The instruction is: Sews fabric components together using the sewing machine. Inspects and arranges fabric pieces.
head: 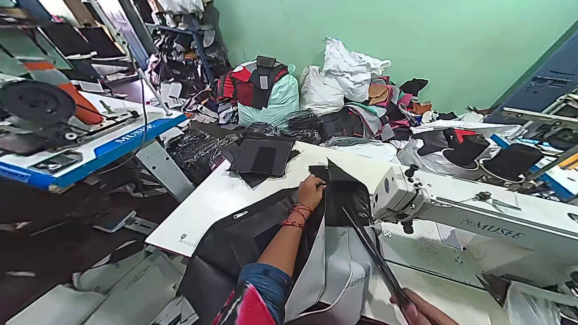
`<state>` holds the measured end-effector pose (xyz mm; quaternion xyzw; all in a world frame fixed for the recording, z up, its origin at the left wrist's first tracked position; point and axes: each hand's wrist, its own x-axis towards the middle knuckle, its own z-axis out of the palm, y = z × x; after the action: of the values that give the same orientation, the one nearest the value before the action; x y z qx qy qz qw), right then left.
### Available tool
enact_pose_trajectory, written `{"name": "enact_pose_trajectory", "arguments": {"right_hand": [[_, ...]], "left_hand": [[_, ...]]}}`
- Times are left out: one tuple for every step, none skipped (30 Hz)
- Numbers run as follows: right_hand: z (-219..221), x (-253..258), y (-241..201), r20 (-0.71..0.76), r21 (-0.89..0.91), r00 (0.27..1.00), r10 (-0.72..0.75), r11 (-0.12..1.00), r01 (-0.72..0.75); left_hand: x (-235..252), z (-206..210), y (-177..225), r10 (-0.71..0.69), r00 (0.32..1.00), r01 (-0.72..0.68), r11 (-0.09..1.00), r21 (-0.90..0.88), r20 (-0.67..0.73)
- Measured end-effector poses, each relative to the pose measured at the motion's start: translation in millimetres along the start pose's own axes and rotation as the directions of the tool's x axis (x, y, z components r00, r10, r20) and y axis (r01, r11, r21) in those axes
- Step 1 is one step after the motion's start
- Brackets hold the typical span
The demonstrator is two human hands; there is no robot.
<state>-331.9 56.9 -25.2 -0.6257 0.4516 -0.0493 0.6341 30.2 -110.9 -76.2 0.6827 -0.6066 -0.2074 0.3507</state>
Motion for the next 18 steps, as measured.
{"name": "enact_pose_trajectory", "arguments": {"right_hand": [[-1.2,16.4,-6.1,0.008,0.008,1.000,0.015,1.000,-0.015],[-2.0,31.9,-12.9,0.005,0.023,0.999,0.040,0.999,-0.040],[-2.8,45.2,-19.4,0.004,0.048,0.998,0.064,0.997,-0.064],[-4.7,57.8,-25.4,0.003,0.073,0.996,0.084,0.994,-0.084],[-6.8,68.9,-32.6,0.002,0.087,0.995,0.100,0.991,-0.100],[-8.8,77.9,-39.7,0.001,0.089,0.994,0.109,0.990,-0.109],[-10.7,85.8,-45.2,0.001,0.094,0.993,0.117,0.989,-0.116],[-12.1,92.3,-50.1,-0.007,0.101,0.993,0.120,0.988,-0.118],[-11.9,96.9,-55.6,-0.021,0.104,0.992,0.123,0.987,-0.120],[-10.9,100.6,-61.2,-0.034,0.107,0.991,0.131,0.986,-0.127],[-9.7,103.7,-65.4,-0.044,0.112,0.990,0.137,0.985,-0.131],[-9.0,106.4,-68.3,-0.055,0.117,0.989,0.137,0.985,-0.130],[-8.8,108.8,-70.7,-0.064,0.121,0.989,0.136,0.984,-0.127],[-8.2,110.7,-72.3,-0.069,0.122,0.988,0.135,0.985,-0.126],[-7.0,112.2,-73.2,-0.078,0.120,0.988,0.136,0.985,-0.126],[-5.6,113.7,-73.8,-0.090,0.118,0.986,0.138,0.985,-0.127],[-3.7,114.9,-74.4,-0.105,0.119,0.985,0.140,0.985,-0.127],[-1.8,116.0,-74.9,-0.121,0.122,0.982,0.143,0.984,-0.128]], "left_hand": [[-1.6,-1.2,0.6,0.005,1.000,-0.005,1.000,0.011,-0.008],[-2.7,-3.1,1.4,0.015,1.000,-0.014,1.000,0.024,-0.014],[-3.7,-4.4,2.9,0.021,1.000,-0.021,0.999,0.041,-0.006],[-3.9,-4.8,4.1,0.029,1.000,-0.029,0.998,0.062,0.004],[-3.4,-4.8,4.4,0.042,0.999,-0.042,0.996,0.078,0.013],[-3.1,-4.4,4.3,0.055,0.998,-0.057,0.994,0.091,0.019],[-2.9,-4.1,4.5,0.065,0.998,-0.067,0.992,0.103,0.024],[-2.6,-4.4,4.8,0.071,0.997,-0.074,0.991,0.111,0.028],[-2.7,-4.6,4.8,0.078,0.997,-0.080,0.990,0.115,0.028],[-3.3,-4.9,4.8,0.081,0.996,-0.083,0.990,0.114,0.028],[-3.9,-4.7,4.3,0.080,0.996,-0.082,0.991,0.106,0.024],[-4.1,-4.5,4.1,0.078,0.997,-0.079,0.992,0.094,0.013],[-3.7,-4.6,4.3,0.074,0.997,-0.074,0.994,0.085,0.005],[-3.6,-4.9,4.3,0.072,0.997,-0.071,0.994,0.078,0.000],[-3.8,-5.2,4.6,0.070,0.998,-0.069,0.995,0.073,-0.006],[-4.1,-5.9,5.2,0.065,0.998,-0.065,0.996,0.068,-0.008],[-4.4,-6.9,5.8,0.058,0.998,-0.058,0.996,0.066,0.000],[-4.6,-7.9,6.4,0.053,0.999,-0.053,0.996,0.065,0.007]]}}
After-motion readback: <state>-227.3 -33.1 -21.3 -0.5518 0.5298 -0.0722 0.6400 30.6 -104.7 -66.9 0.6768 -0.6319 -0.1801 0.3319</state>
